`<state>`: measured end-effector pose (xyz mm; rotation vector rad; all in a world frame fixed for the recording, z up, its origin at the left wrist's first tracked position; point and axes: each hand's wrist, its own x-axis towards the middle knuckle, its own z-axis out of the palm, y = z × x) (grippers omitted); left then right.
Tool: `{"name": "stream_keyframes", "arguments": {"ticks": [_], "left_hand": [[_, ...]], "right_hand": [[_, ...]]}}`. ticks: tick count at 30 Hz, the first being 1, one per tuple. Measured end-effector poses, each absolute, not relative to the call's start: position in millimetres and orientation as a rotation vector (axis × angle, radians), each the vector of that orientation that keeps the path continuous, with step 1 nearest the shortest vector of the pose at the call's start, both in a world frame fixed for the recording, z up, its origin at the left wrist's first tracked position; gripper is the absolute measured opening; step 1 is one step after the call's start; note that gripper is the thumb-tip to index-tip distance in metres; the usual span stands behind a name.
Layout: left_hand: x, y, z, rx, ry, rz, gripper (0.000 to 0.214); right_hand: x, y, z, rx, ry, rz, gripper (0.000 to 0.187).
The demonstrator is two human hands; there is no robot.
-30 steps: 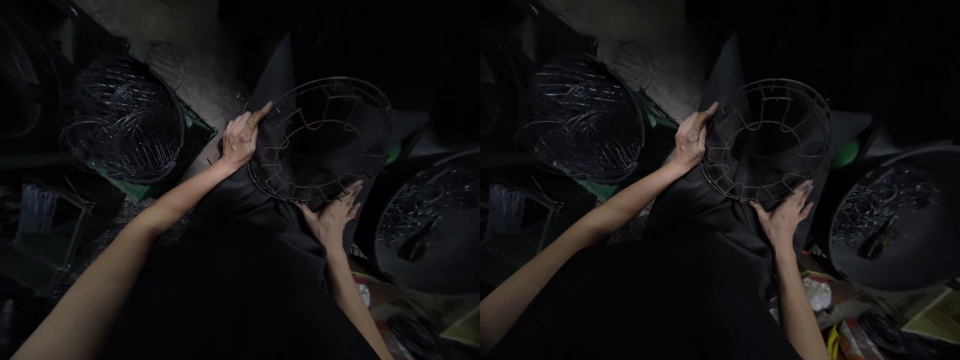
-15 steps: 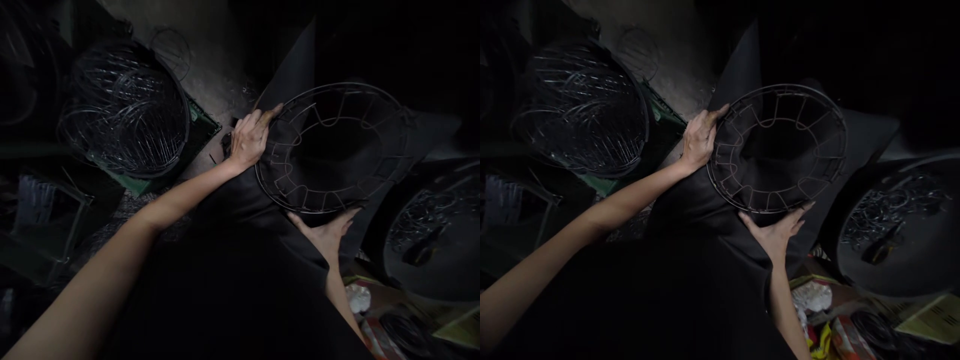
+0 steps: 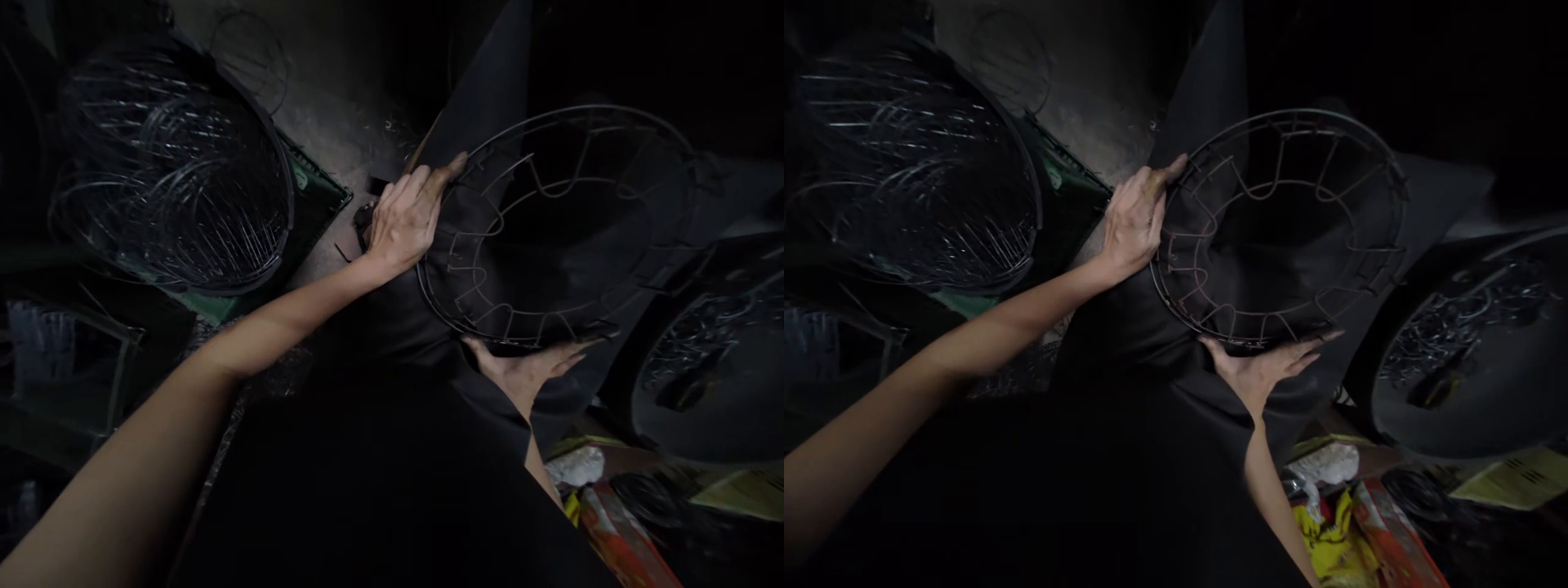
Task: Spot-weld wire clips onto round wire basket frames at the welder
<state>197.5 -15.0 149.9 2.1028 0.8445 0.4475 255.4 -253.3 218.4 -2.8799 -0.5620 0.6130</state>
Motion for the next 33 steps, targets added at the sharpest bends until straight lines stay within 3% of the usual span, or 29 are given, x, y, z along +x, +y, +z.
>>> {"name": "stream_keyframes", "arguments": {"ticks": [10, 18, 26, 33], "left_hand": [[197, -5, 145, 2.181, 0.726, 0.386, 0.047], [193, -14, 166, 2.077, 0.779, 0.419, 0.043], [185, -17, 209, 1.544, 0.761, 0.574, 0.022], [207, -50, 236, 0.885, 0.946, 0.716, 0.022]], "right_hand": [[259, -234, 208, -2.975, -0.556, 0.734, 0.138], [257, -241, 212, -2.868, -0.387, 0.834, 0.149], [259, -250, 205, -2.815, -0.224, 0.754, 0.159], [253, -242, 236, -2.386, -0.352, 0.485, 0.139]]}}
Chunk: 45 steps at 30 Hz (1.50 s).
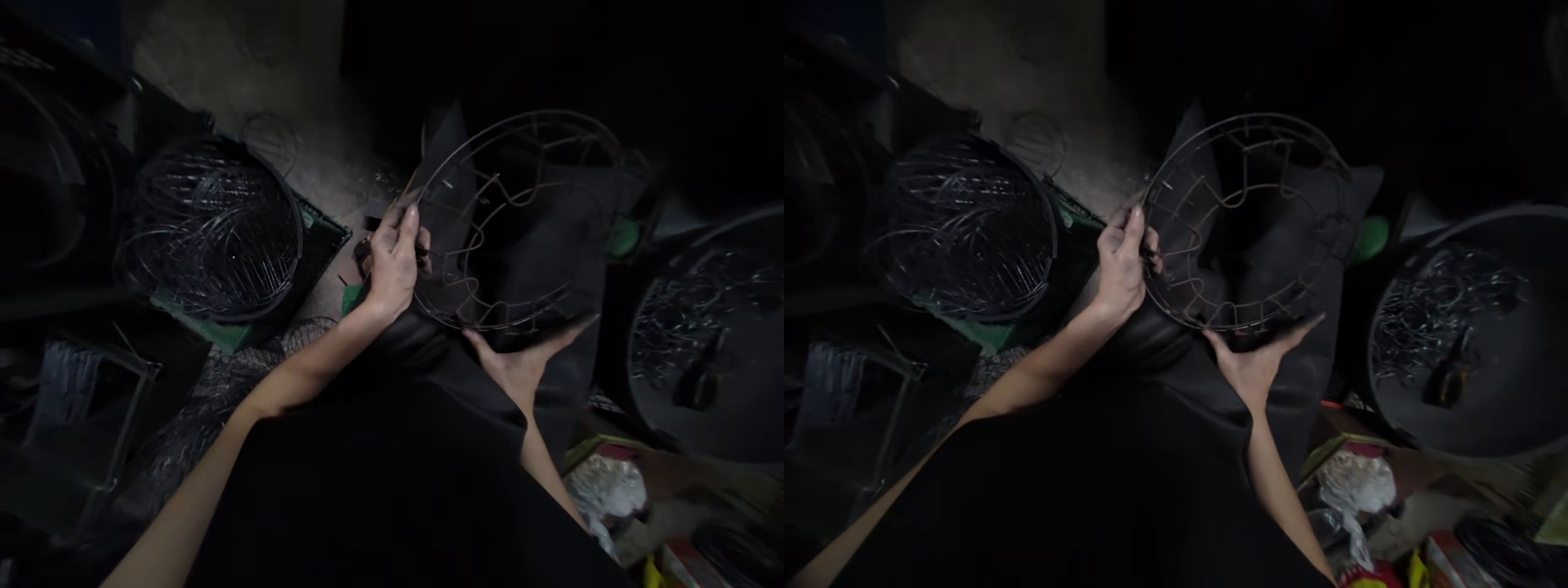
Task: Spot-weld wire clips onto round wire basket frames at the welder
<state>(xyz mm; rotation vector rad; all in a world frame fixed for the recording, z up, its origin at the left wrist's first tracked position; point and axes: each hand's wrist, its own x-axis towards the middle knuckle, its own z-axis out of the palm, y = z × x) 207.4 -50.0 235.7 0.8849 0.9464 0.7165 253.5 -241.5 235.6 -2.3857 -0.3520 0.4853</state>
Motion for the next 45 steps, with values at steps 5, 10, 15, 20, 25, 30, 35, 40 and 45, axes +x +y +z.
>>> {"name": "stream_keyframes", "arguments": {"ticks": [5, 10, 15, 20, 25, 30, 35, 40, 45], "left_hand": [[220, -48, 259, 0.668, 0.989, 0.81, 0.015], [227, -58, 261, 0.626, 0.972, 0.837, 0.009], [223, -71, 243, 0.508, 1.097, 0.793, 0.008], [217, -74, 228, 0.514, 1.125, 0.795, 0.008], [216, -78, 220, 0.515, 1.064, 0.775, 0.009], [215, -79, 220, 0.485, 1.028, 0.763, 0.009], [214, -80, 224, 0.566, 1.067, 0.72, 0.013], [214, -88, 220, 0.587, 1.022, 0.772, 0.011], [212, -95, 219, 0.562, 0.948, 0.805, 0.007]], "right_hand": [[247, -236, 249, -1.799, 0.138, 0.691, 0.093], [250, -216, 250, -1.407, 0.23, 0.889, 0.047], [248, -209, 240, -1.338, 0.341, 0.827, 0.043], [242, -212, 226, -1.315, 0.373, 0.807, 0.048], [239, -214, 221, -1.378, 0.348, 0.783, 0.052], [238, -214, 221, -1.374, 0.324, 0.769, 0.06], [236, -215, 227, -1.351, 0.353, 0.715, 0.063], [232, -212, 234, -1.35, 0.34, 0.865, 0.058], [231, -202, 227, -1.337, 0.481, 0.943, 0.061]]}}
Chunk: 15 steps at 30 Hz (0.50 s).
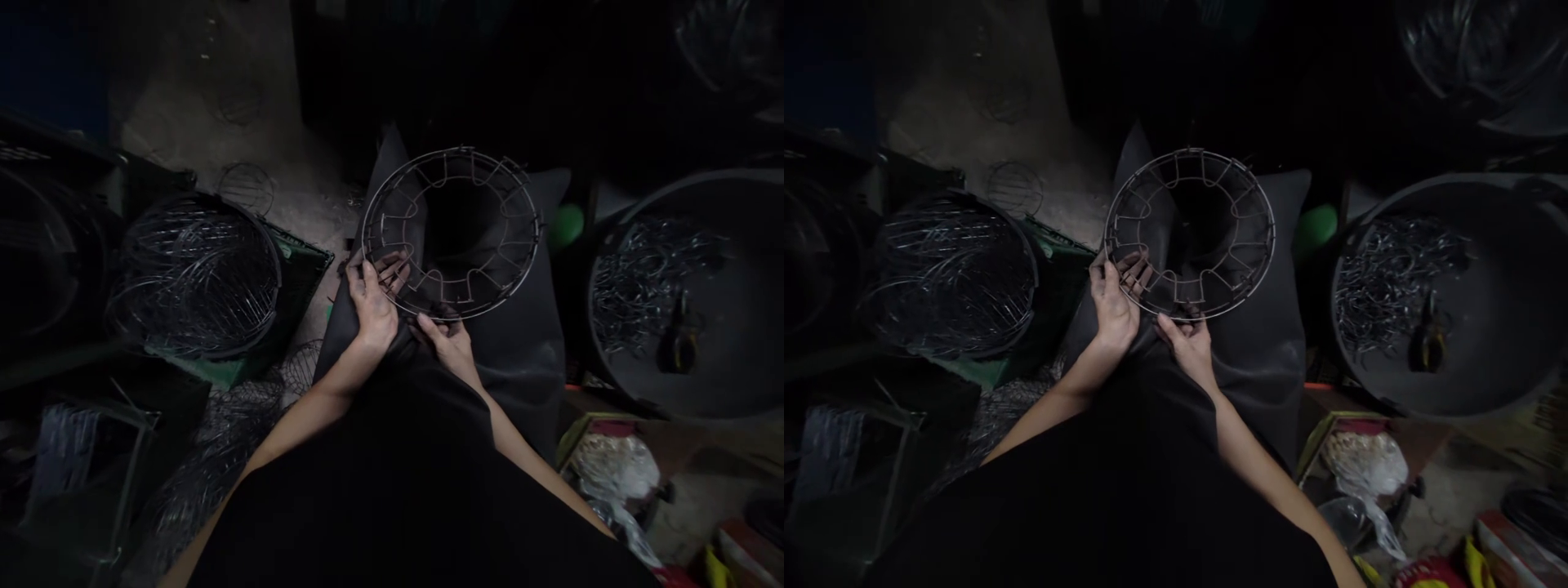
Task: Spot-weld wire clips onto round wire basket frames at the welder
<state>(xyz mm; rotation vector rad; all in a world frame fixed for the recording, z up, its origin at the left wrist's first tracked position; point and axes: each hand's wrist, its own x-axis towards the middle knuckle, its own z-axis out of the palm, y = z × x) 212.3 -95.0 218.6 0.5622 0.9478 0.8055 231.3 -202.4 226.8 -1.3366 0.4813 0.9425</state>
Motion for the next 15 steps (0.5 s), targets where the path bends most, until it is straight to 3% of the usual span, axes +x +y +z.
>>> {"name": "stream_keyframes", "arguments": {"ticks": [15], "left_hand": [[215, -96, 217, 0.659, 1.044, 0.725, 0.016]], "right_hand": [[232, -202, 215, -1.233, 0.488, 0.991, 0.062]]}}
